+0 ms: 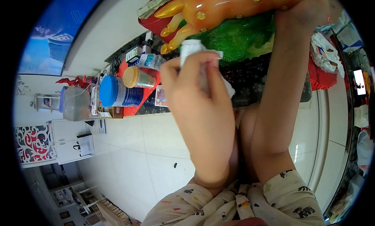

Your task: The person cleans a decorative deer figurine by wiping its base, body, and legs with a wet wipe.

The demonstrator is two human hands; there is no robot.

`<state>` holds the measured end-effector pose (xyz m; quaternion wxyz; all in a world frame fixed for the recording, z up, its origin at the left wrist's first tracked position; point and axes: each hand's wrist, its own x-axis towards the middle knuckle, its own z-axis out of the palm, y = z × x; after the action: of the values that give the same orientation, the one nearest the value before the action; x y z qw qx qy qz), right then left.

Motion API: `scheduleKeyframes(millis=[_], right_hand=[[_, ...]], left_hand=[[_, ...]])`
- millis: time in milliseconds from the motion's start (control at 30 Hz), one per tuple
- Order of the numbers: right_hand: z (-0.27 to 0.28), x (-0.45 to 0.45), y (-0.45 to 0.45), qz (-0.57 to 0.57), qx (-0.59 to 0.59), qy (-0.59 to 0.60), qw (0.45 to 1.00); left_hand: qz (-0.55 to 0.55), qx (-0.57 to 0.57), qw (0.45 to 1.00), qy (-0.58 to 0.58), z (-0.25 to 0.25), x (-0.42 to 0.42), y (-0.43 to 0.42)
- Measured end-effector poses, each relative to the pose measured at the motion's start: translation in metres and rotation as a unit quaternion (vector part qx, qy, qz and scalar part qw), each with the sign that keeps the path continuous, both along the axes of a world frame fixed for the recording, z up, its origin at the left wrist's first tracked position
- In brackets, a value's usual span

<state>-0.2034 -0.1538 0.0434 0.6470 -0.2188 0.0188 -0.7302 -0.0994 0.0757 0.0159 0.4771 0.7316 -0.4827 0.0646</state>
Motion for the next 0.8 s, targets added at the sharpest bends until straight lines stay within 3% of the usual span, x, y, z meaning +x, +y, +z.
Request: scheduleKeyframes(millis=[67,167,233,333,433,533,600,800], right_hand=[[0.002,0.004,0.008,-0.018,-0.021,-0.004,1.000],[-0.017,0.021,0.027,-0.141,-0.144,0.022,0.979],[-0.014,0.014,0.016,-0.135,-0.111,0.049,0.983],[-0.016,0.013,0.018,-0.039,-0.100,0.010,0.994],[-0.017,0.013,0.015,-0.162,-0.111,0.068,0.978],[-0.016,0.014,0.017,-0.064,-0.078,-0.001,0.995],[-0.008,0.011,0.006,-0.017,-0.047,0.044,0.998],[-0.013,0.015,0.020,-0.103,-0.086,0.019,0.991]], left_hand=[[0.030,-0.014,0.999,0.016,0.004,0.005,0.003],[0.065,-0.014,0.997,0.046,0.011,0.009,0.004],[0.028,-0.030,0.999,0.022,0.005,0.015,0.001],[-0.001,-0.030,0.999,-0.014,-0.001,0.017,-0.004],[-0.017,-0.029,0.999,-0.019,-0.006,0.014,-0.009],[-0.055,-0.036,0.998,0.010,-0.007,0.012,-0.013],[-0.057,-0.029,0.998,-0.003,-0.006,0.010,-0.014],[-0.072,-0.020,0.997,-0.012,-0.004,0.010,-0.011]])
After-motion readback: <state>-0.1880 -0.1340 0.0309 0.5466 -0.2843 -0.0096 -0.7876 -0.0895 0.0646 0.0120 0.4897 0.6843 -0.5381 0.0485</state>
